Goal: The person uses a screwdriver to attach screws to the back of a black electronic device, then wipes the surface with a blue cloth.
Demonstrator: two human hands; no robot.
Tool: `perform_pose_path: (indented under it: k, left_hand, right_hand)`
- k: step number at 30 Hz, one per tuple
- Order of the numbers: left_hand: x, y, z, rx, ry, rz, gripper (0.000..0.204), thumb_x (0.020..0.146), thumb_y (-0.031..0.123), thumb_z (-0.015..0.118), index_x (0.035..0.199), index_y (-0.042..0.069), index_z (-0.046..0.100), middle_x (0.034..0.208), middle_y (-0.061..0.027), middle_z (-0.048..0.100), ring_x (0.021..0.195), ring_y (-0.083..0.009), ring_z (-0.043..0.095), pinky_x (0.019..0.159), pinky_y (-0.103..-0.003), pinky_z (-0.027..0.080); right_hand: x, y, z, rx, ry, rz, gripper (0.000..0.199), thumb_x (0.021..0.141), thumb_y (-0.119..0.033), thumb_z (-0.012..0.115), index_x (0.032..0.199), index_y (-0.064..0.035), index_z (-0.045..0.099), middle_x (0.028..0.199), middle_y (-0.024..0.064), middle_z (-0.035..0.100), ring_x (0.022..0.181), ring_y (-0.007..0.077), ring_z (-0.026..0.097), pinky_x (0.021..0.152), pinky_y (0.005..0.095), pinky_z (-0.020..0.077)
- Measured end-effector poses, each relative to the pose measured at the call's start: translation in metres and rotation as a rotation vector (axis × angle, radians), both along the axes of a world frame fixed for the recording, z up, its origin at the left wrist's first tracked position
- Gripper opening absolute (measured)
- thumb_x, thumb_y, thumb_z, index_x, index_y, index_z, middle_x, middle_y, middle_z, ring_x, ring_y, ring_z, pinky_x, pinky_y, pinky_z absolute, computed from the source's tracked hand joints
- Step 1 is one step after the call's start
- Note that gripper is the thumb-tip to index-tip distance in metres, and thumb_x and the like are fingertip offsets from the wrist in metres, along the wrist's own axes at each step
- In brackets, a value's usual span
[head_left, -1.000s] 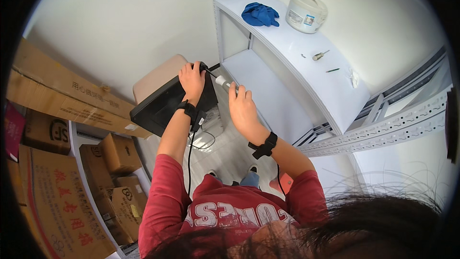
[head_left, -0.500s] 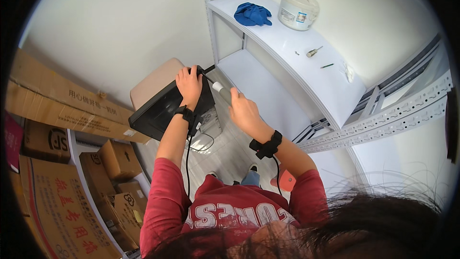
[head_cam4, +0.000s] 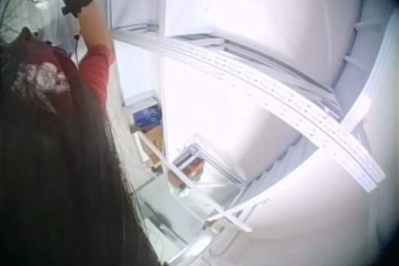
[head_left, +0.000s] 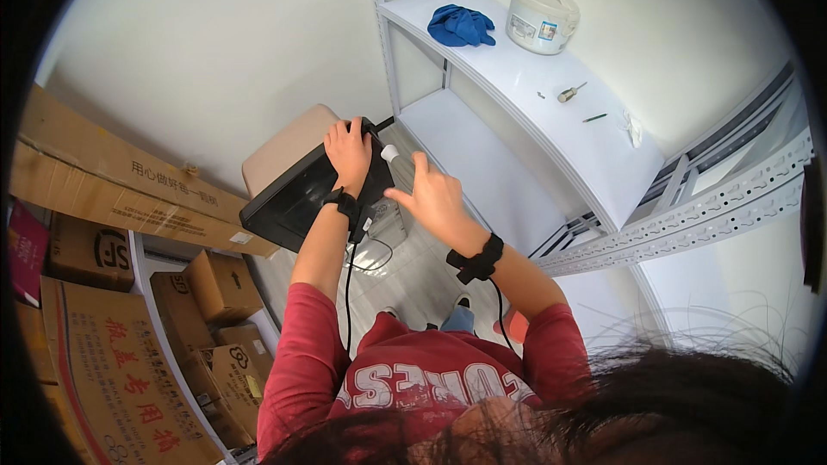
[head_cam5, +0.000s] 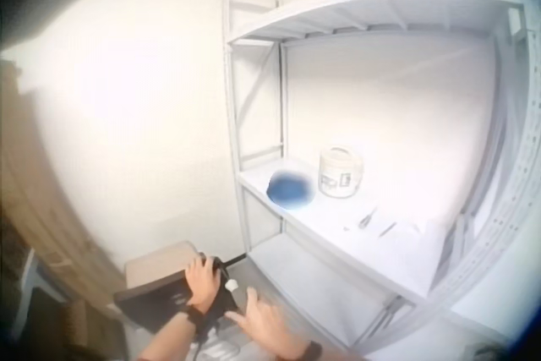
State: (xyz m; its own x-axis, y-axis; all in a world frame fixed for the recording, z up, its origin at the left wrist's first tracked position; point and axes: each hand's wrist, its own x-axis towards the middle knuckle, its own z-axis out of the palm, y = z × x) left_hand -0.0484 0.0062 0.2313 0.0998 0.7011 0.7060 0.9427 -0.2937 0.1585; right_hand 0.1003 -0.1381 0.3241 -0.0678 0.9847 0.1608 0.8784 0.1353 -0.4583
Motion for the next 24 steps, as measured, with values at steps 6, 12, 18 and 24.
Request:
perform_pose_path:
  k: [6,12,18,24]
  left_hand:
    - [0.0,-0.003,0.0,0.012,0.007,-0.015,0.034,0.069,0.018,0.072,0.1,0.012,0.06,0.091,-0.0077,0.056,0.089,-0.0265,0.052,0.075,-0.038,0.039]
    - [0.0,-0.001,0.0,-0.012,0.003,-0.005,0.032,0.07,0.019,0.072,0.099,0.012,0.06,0.091,-0.0079,0.056,0.09,-0.0265,0.052,0.075,-0.037,0.039]
    - [0.0,-0.002,-0.001,-0.009,0.007,-0.008,0.032,0.07,0.019,0.071,0.099,0.012,0.06,0.091,-0.0077,0.056,0.09,-0.0261,0.052,0.075,-0.037,0.039]
    - [0.0,-0.005,0.0,-0.007,0.004,-0.018,0.033,0.07,0.019,0.071,0.1,0.012,0.06,0.091,-0.0078,0.056,0.09,-0.0264,0.052,0.075,-0.037,0.039]
  right_hand:
    - [0.005,-0.006,-0.006,0.443,-0.215,0.08,0.025,0.073,-0.005,0.063,0.094,0.0016,0.051,0.08,0.0129,0.056,0.08,0.0269,0.059,0.06,0.0329,0.0517]
    - [0.003,0.0,-0.009,0.238,-0.022,-0.002,0.027,0.08,-0.015,0.066,0.092,0.0036,0.05,0.076,0.0177,0.056,0.064,0.0336,0.061,0.053,0.0389,0.0492]
    - [0.001,-0.002,0.011,-0.007,0.125,-0.091,0.038,0.079,-0.021,0.069,0.098,0.0029,0.046,0.078,0.0225,0.059,0.061,0.0362,0.061,0.051,0.0404,0.0481]
    - [0.016,-0.005,-0.015,0.334,-0.03,0.116,0.035,0.08,-0.016,0.066,0.1,0.0019,0.044,0.07,0.0186,0.058,0.055,0.0387,0.058,0.049,0.0417,0.0471]
